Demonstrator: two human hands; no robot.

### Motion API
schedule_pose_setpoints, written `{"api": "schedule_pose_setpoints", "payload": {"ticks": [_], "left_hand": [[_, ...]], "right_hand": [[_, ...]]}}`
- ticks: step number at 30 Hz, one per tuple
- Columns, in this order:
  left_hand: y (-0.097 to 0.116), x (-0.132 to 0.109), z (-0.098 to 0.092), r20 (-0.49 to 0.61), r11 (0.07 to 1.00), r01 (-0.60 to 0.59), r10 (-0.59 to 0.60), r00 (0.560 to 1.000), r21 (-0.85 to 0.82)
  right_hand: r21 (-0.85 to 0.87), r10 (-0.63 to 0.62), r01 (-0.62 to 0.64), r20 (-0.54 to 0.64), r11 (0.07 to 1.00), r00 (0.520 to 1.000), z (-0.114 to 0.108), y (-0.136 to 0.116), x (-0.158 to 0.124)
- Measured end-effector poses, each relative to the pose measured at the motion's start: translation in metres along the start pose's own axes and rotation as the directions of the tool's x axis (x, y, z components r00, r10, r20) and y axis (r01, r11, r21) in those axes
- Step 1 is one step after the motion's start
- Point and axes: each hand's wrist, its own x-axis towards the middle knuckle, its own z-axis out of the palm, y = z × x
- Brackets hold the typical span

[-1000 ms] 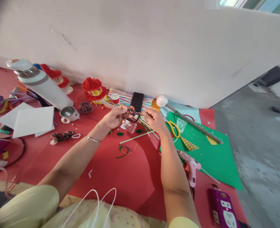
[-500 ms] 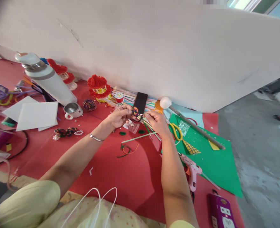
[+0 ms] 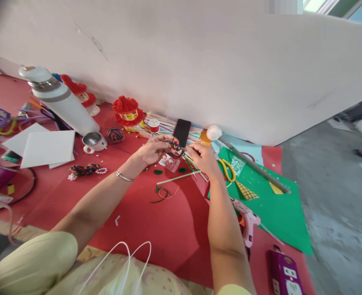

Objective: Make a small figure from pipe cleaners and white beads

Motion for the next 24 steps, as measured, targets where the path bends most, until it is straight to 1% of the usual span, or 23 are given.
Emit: {"api": "schedule_pose_setpoints", "payload": {"ticks": [5,10,15,19,24], "left_hand": [[0.0004,-0.0011,0.0006,0.032,1.000,0.005,-0.005,0.999,0.001],[0.0004,0.0007,0.0019,-0.025,1.000,0.002,-0.002,1.000,0.013],[0.0009,0.0006,0.0068,-0.045,1.000,0.003,-0.002,0.999,0.017],[-0.0023,0.0027,0.0086,-0.119,0.998,-0.036,0.042,0.992,0.053],[-0.0066,0.0058,0.0082,-0.207,0.992,-0.081,0.100,0.973,0.099]], "right_hand": [[0.010,-0.005,0.004,0.017,1.000,1.000,-0.0007,-0.0006,-0.0002],[-0.007,0.001,-0.001,0.028,1.000,1.000,-0.0009,-0.0018,-0.0007],[-0.013,0.011,-0.010,0.026,1.000,1.000,-0.0016,-0.0039,-0.0008],[-0.052,-0.001,0.002,0.013,0.999,1.000,-0.0010,-0.0069,-0.0020],[-0.157,-0.040,0.041,0.012,0.987,0.999,0.0037,-0.0089,-0.0029]]}}
